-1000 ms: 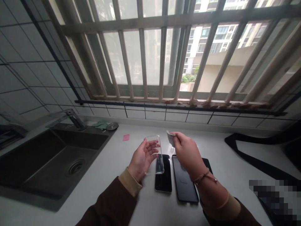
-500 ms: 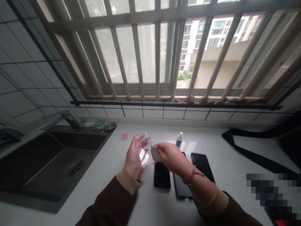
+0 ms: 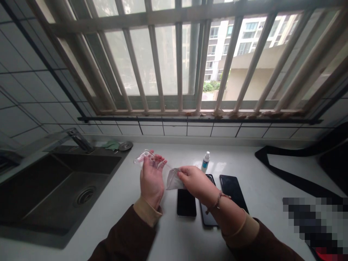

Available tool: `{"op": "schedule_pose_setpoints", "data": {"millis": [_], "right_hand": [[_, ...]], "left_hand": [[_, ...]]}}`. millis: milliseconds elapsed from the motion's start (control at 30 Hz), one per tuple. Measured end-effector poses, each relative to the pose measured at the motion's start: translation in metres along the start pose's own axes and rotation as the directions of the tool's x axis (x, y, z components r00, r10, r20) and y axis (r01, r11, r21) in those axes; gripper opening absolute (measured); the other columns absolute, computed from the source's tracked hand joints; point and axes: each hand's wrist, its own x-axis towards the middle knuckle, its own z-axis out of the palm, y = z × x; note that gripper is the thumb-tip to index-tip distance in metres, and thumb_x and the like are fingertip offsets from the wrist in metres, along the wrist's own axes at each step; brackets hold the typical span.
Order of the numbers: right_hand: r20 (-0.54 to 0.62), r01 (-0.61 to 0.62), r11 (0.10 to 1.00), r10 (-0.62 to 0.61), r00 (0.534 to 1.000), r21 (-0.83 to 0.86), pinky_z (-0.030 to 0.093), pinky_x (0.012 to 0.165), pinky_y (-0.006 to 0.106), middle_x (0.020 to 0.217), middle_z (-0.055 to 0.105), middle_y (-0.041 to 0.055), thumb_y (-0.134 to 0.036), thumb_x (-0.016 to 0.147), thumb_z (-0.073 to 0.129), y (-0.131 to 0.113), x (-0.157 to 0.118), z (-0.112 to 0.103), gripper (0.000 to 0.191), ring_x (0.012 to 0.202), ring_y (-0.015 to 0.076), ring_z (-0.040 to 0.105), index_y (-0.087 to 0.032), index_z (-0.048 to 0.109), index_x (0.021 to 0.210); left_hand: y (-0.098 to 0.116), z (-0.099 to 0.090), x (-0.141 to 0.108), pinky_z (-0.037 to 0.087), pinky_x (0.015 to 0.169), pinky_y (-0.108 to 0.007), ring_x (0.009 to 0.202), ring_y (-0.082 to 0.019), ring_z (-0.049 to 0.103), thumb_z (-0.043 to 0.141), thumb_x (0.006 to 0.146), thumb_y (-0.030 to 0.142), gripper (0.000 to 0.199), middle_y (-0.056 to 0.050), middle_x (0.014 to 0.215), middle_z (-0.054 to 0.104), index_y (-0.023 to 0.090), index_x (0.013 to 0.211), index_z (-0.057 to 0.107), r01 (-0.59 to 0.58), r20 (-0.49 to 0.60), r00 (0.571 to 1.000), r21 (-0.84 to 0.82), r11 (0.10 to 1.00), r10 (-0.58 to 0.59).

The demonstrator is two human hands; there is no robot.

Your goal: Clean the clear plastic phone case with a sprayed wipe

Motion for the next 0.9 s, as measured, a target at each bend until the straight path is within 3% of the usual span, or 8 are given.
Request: {"op": "schedule_pose_setpoints", "data": {"millis": [133,200,367,533,600,667,767,900], "right_hand": [[0.068,-0.044,0.991,0.036,0.997,0.124,0.043,0.061,0.025,0.067,0.066,0.0017,-0.029,0.099,0.053,-0.002,-0.003,0.014,0.028,0.063,0.0149,0.058,-0.017,0.076,0.087],[0.123,-0.099,0.959,0.068,0.99,0.265,0.048,0.065,0.025,0.067,0.067,0.002,-0.03,0.097,0.056,-0.005,-0.006,0.017,0.026,0.065,0.0155,0.061,-0.017,0.076,0.088],[0.247,-0.251,0.775,0.127,0.961,0.58,0.057,0.076,0.029,0.072,0.07,0.0024,-0.029,0.093,0.063,-0.019,-0.013,0.009,0.018,0.07,0.0153,0.065,-0.017,0.075,0.086],[0.41,-0.384,0.659,0.124,0.904,0.647,0.059,0.08,0.031,0.073,0.069,0.0014,-0.026,0.087,0.068,-0.023,-0.015,-0.005,0.011,0.066,0.0131,0.064,-0.016,0.072,0.083],[0.297,-0.302,0.77,0.153,0.943,0.563,0.056,0.072,0.028,0.073,0.069,0.0022,-0.027,0.09,0.063,-0.02,-0.013,-0.012,0.015,0.065,0.0136,0.063,-0.016,0.072,0.084],[0.031,-0.153,0.918,0.152,0.988,0.366,0.052,0.067,0.027,0.076,0.071,0.0046,-0.029,0.093,0.057,-0.015,-0.008,-0.021,0.021,0.068,0.0162,0.063,-0.017,0.073,0.085],[-0.256,-0.04,0.99,0.073,0.964,0.132,0.049,0.069,0.029,0.086,0.075,0.0085,-0.031,0.096,0.053,-0.006,-0.001,-0.026,0.027,0.081,0.0213,0.066,-0.017,0.074,0.088],[-0.214,-0.03,0.983,0.069,0.974,0.179,0.048,0.066,0.027,0.082,0.074,0.006,-0.035,0.098,0.051,0.002,0.004,-0.009,0.031,0.074,0.0193,0.065,-0.017,0.075,0.092]], "left_hand": [[-0.008,-0.008,-0.003,0.058,0.093,-0.037,0.105,-0.021,0.06,0.056,0.102,0.062,0.048,-0.007,0.111,0.059,0.025,0.132,0.064,-0.372,0.202,0.921,0.21,0.904,0.332],[-0.01,-0.01,-0.005,0.058,0.098,-0.04,0.109,-0.022,0.058,0.053,0.103,0.065,0.051,-0.008,0.115,0.056,0.026,0.135,0.062,-0.454,0.278,0.879,0.235,0.86,0.388],[-0.004,-0.004,-0.006,0.056,0.106,-0.042,0.111,-0.02,0.059,0.054,0.101,0.065,0.047,-0.007,0.116,0.055,0.03,0.131,0.06,-0.341,0.144,0.938,0.219,0.914,0.315],[-0.002,-0.003,-0.001,0.057,0.105,-0.045,0.105,-0.019,0.065,0.062,0.098,0.065,0.044,-0.005,0.117,0.058,0.031,0.125,0.063,-0.159,-0.022,0.986,0.134,0.978,0.164],[-0.002,-0.003,0.001,0.057,0.104,-0.047,0.101,-0.02,0.066,0.062,0.097,0.067,0.045,-0.005,0.113,0.061,0.029,0.121,0.064,-0.074,-0.088,0.993,0.067,0.995,0.08],[-0.002,-0.002,0.001,0.057,0.104,-0.048,0.1,-0.021,0.067,0.062,0.096,0.068,0.046,-0.005,0.108,0.064,0.027,0.116,0.066,-0.029,-0.117,0.993,0.008,1.0,0.03],[0.0,0.002,-0.004,0.054,0.107,-0.048,0.101,-0.02,0.066,0.061,0.097,0.068,0.045,-0.004,0.105,0.065,0.026,0.113,0.068,-0.034,-0.046,0.998,-0.045,0.998,0.032],[-0.001,0.008,-0.016,0.055,0.106,-0.046,0.102,-0.02,0.066,0.062,0.095,0.071,0.047,-0.003,0.111,0.063,0.03,0.118,0.068,-0.044,0.07,0.997,-0.017,0.999,0.045]]}}
